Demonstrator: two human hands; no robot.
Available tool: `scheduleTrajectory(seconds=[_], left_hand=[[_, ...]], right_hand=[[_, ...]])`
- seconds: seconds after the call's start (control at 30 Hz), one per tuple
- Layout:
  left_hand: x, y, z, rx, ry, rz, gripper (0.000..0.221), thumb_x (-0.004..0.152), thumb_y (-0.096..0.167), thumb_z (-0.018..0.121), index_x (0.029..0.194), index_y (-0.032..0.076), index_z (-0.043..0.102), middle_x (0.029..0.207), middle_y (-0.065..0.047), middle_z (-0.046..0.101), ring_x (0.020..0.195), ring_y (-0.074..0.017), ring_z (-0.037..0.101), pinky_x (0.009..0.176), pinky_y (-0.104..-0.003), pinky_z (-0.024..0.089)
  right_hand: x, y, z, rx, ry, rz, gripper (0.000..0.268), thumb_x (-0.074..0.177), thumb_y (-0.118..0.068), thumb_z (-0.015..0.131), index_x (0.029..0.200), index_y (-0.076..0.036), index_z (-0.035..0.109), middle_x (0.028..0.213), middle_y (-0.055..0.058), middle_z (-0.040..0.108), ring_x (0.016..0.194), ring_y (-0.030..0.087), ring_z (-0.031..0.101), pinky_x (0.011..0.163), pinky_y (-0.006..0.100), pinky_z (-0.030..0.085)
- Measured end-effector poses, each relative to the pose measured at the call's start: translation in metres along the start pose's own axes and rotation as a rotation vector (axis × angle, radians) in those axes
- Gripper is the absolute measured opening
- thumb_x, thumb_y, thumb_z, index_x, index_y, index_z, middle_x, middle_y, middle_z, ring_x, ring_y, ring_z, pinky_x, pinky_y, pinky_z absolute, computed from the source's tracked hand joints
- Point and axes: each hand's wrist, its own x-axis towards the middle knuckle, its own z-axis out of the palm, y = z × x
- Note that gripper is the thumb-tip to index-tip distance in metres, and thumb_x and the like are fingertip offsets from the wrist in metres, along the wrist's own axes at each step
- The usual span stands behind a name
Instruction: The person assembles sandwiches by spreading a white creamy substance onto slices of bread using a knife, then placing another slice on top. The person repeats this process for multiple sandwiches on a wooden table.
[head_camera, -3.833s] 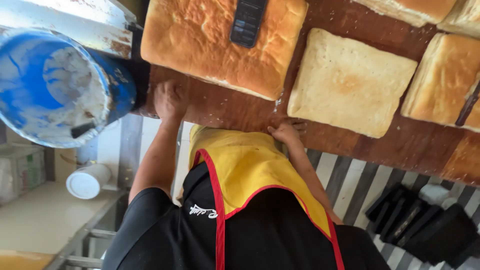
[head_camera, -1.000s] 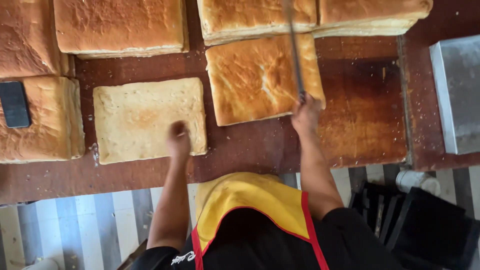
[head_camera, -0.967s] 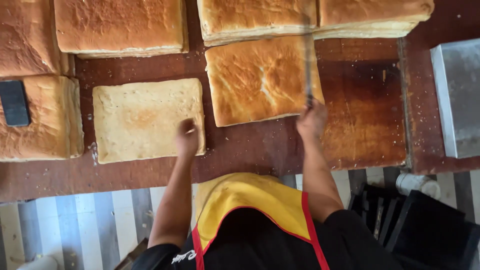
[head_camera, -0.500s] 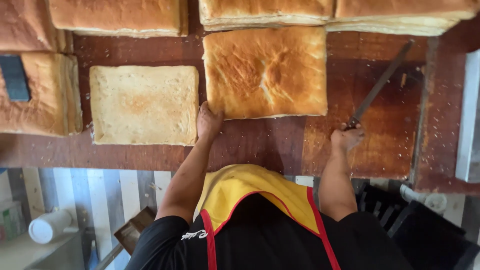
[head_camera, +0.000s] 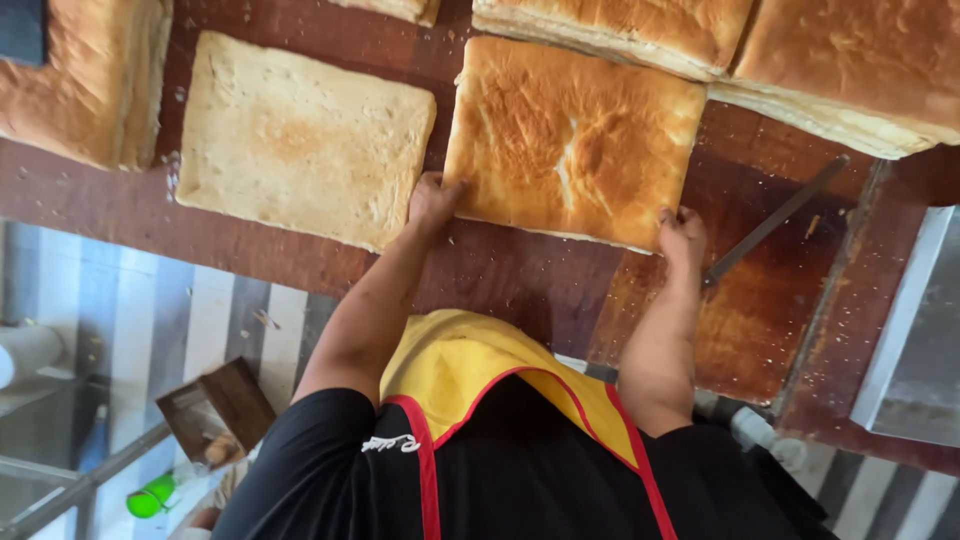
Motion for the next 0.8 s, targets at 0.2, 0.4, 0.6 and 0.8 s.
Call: scheduleTrajectory(seconds=[0.2,0.4,0.6,0.8], left_hand=[[-0.010,0.034,-0.020,-0.181,-0.234,-0.142,0.070,0.078,0.053,0.071,0.119,-0.003,0.075,0.108,-0.019,0.078,0.092,-0.0303,0.077,0.078,-0.044,0.062],[0.021,0.022,0.001,0.003,-0.162,-0.117,0.086,0.082,0.055,0.079,0.138,-0.003,0.049,0.124,-0.021,0.062,0.109,-0.0272,0.065,0.090,-0.041,0.054],[-0.010,0.016,-0.015,0.194,-0.010,-0.002,0.070,0.085,0.052,0.073,0.132,0.002,0.056,0.126,-0.022,0.069,0.118,-0.0323,0.066,0.100,-0.043,0.053],[-0.058,-0.035,-0.051,0.091,0.205,0.308,0.048,0.090,0.036,0.070,0.124,0.005,0.058,0.111,-0.019,0.066,0.102,-0.0340,0.066,0.090,-0.046,0.053]], right_hand=[[-0.002,-0.018,-0.001,0.074,0.024,0.206,0.028,0.097,-0.027,0.074,0.103,0.000,0.072,0.089,0.007,0.071,0.075,0.014,0.061,0.067,0.033,0.049],[-0.011,-0.024,-0.004,0.140,-0.040,0.145,0.035,0.095,-0.029,0.075,0.111,0.000,0.069,0.096,0.008,0.075,0.084,0.017,0.068,0.076,0.032,0.052],[0.051,0.157,0.034,0.547,0.081,-0.254,0.031,0.094,-0.021,0.074,0.114,-0.002,0.059,0.108,0.009,0.070,0.100,0.020,0.067,0.087,0.034,0.056],[-0.088,0.099,0.067,0.664,0.569,0.236,0.017,0.106,-0.026,0.053,0.092,-0.016,0.054,0.069,0.005,0.046,0.056,0.018,0.042,0.049,0.036,0.034]])
